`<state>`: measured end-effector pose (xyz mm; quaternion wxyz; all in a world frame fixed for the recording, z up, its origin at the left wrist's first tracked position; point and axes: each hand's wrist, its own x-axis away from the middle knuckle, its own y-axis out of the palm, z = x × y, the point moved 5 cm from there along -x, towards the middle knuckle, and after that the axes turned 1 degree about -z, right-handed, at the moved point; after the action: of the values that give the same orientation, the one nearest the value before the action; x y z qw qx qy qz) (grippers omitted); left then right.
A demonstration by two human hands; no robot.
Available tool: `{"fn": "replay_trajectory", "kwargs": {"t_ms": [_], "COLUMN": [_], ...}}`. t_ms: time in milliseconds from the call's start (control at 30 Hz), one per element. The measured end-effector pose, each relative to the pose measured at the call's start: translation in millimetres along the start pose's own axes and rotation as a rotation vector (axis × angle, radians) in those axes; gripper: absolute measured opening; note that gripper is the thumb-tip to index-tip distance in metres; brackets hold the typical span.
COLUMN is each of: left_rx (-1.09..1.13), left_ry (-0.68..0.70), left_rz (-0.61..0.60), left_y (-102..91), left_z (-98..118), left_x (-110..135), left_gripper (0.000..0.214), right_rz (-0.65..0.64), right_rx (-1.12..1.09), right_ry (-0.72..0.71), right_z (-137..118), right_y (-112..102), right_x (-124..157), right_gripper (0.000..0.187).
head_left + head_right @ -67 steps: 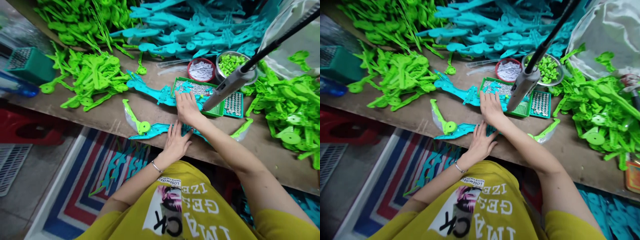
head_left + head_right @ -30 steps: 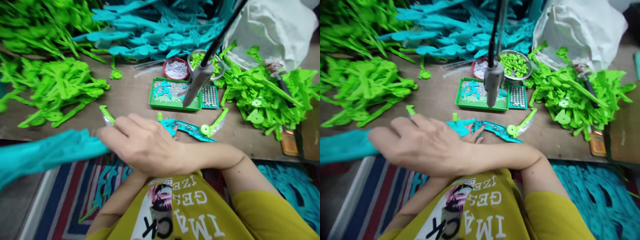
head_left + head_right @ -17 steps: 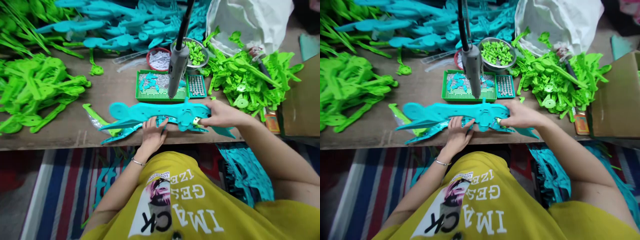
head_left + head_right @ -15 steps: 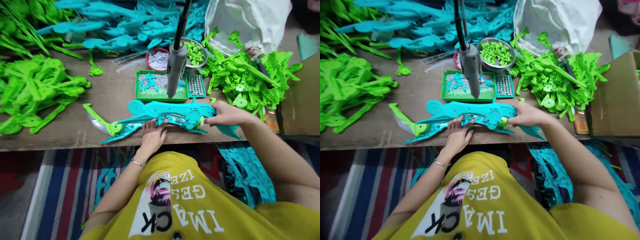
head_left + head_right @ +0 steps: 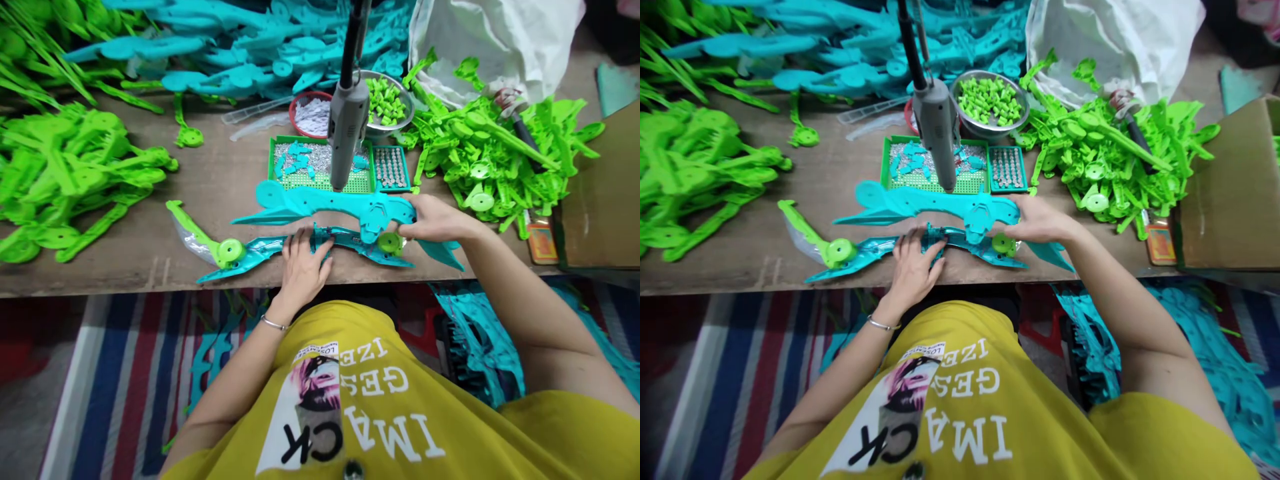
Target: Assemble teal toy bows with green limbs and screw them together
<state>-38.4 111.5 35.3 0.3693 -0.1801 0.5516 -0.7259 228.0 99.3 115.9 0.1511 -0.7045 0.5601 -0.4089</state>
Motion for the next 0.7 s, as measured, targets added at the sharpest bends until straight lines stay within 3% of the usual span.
{"fn": "replay_trajectory", "kwargs": {"t_ms": [100,233,500,700], "left_rx": [0.012,0.029,0.039,0.024], "left_ry": [0.007,-0.016,-0.006,-0.023], "left_rz": [0.011,-0.002,0.019,-0.006], "left_y": [1.7,3.2,4.0,4.9], "left_z": [-0.8,-1.2,-0.7,-1.4], "left_x": [0.2,0.0,1.3,2.4], "left_gripper": [0.041,0.037,0.038,0.036], "right_rz": [-0.029,-0.114,-0.039,-0.025], "right_rx": [0.141,0.153,0.166,0.299], "right_ry": [-0.119,-0.221,-0.271,-0.302], "right_z": [-29.3,-49.1,-43.5,-45.4], "right_y": [11.9,37.1,59.1,70.1], "right_x": [-8.5,-30.0,-52.7,-51.2], "right_gripper": [0.047,0.044,0.052,0.038]}}
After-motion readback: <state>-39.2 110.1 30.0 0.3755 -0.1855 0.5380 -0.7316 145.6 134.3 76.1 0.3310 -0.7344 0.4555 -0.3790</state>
